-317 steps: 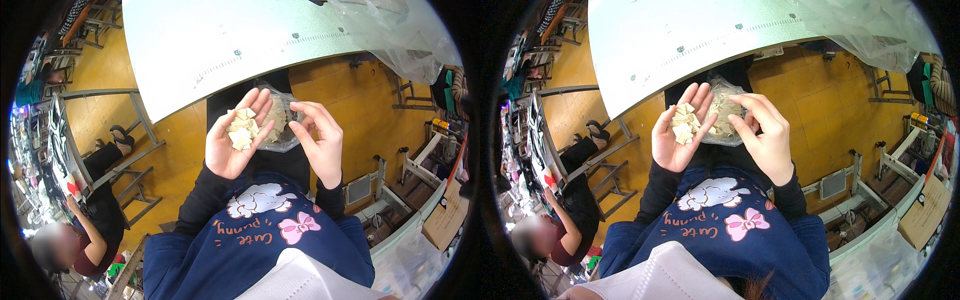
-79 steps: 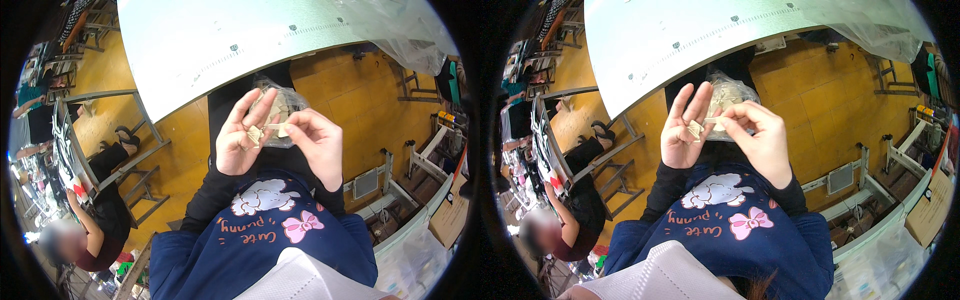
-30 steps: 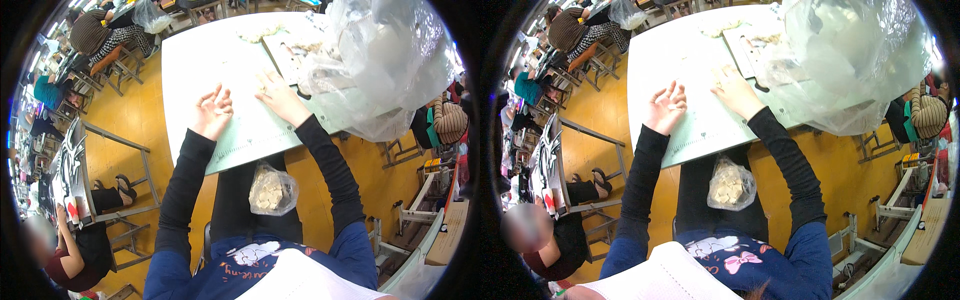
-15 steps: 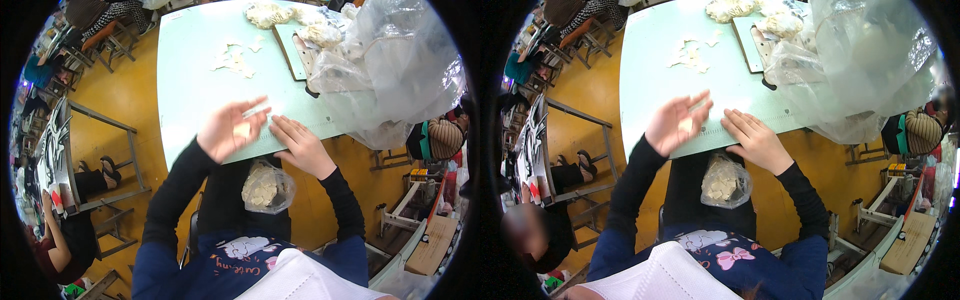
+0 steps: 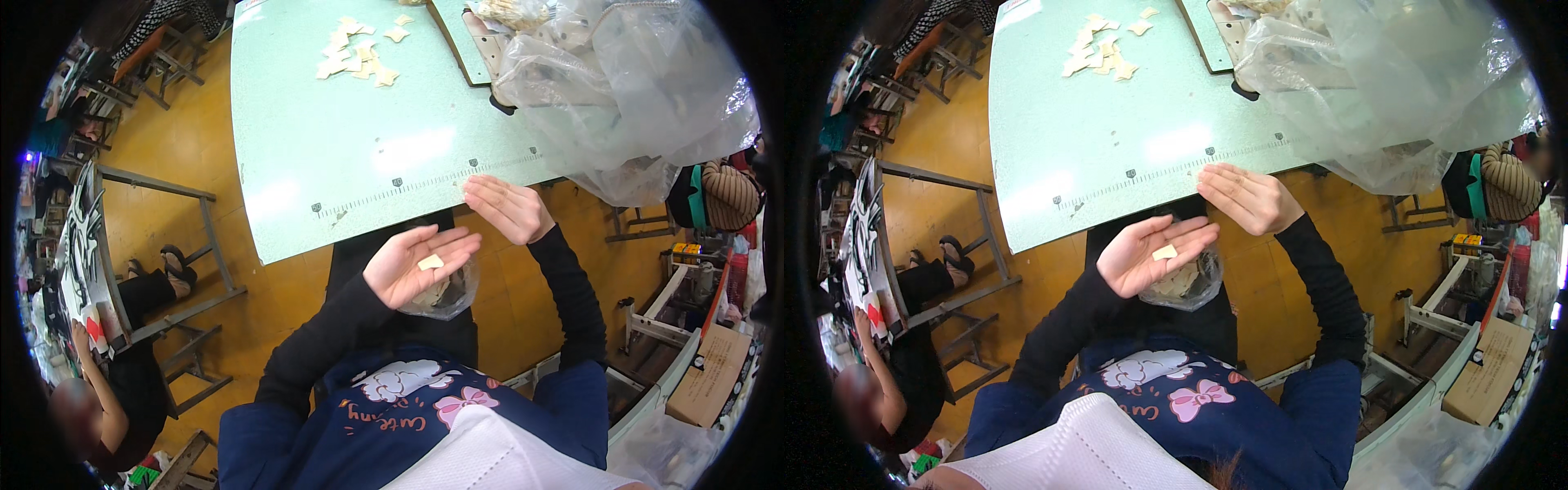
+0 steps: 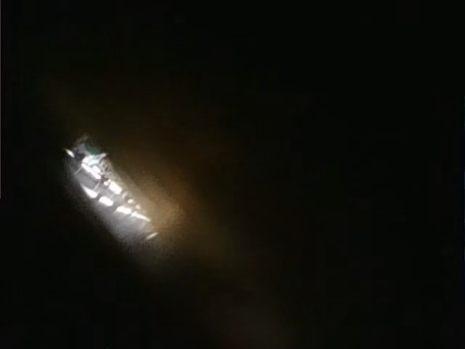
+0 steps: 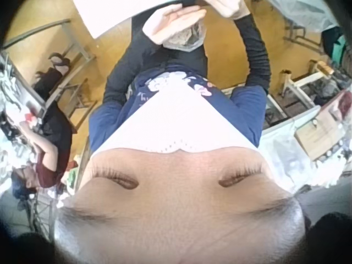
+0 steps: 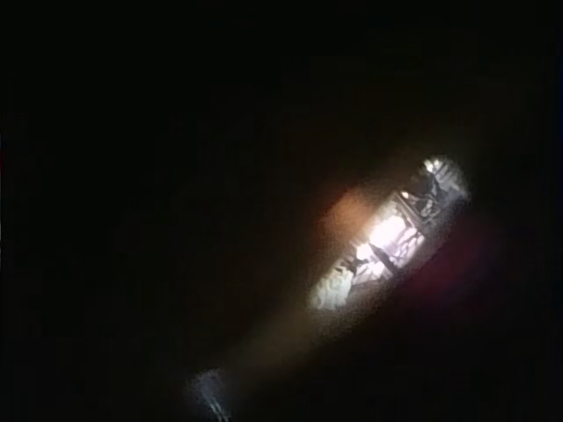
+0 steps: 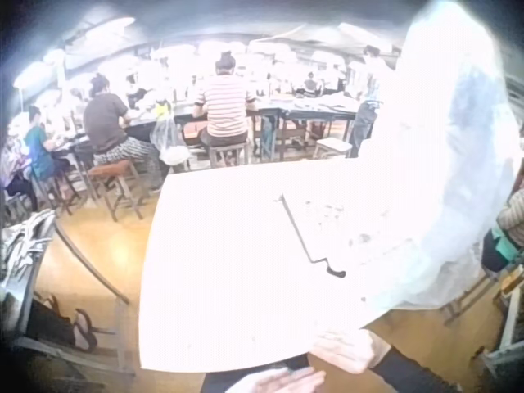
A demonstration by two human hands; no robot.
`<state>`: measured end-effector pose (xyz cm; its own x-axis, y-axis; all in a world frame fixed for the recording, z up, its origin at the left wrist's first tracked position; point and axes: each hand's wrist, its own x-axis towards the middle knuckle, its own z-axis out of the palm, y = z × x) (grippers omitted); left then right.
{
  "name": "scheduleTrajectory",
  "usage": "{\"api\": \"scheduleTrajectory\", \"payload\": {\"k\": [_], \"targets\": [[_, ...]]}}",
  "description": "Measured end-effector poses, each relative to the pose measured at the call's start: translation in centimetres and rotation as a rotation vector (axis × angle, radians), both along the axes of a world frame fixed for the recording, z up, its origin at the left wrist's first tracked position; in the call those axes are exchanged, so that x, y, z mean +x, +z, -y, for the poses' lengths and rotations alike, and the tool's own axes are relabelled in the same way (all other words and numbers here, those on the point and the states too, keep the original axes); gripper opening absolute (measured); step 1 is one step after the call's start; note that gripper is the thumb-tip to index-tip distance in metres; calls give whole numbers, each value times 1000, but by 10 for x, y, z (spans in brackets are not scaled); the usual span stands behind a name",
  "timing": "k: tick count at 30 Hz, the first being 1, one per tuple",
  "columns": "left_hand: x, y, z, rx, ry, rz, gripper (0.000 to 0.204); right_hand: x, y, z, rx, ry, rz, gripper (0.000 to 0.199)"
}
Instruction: The person repeatedly picks up small, light-colored craft pieces from a table, inspects them, and places them into a clear plastic bag. The person also handles a small white packet and a larger plastic bag containing more pieces during the process.
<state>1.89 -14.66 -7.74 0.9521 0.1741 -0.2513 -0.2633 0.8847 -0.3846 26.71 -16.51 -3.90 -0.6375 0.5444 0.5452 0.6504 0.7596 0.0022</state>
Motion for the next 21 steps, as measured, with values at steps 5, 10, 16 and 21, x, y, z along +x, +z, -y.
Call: {"api": "scheduleTrajectory", "payload": {"k": [5, 10, 16, 21], "targets": [[27, -10, -10, 220, 66, -72, 52, 2, -1, -5, 63, -116, -85, 32], [44, 6, -6, 344, 28, -260, 50, -17, 12, 5, -64, -104, -293, 31], [27, 18, 4, 354, 99, -34, 46, -61, 32, 42, -612, -286, -522, 26], [9, 13, 18, 299, 135, 19, 44, -67, 43, 50, -1072, -397, -781, 42]]}}
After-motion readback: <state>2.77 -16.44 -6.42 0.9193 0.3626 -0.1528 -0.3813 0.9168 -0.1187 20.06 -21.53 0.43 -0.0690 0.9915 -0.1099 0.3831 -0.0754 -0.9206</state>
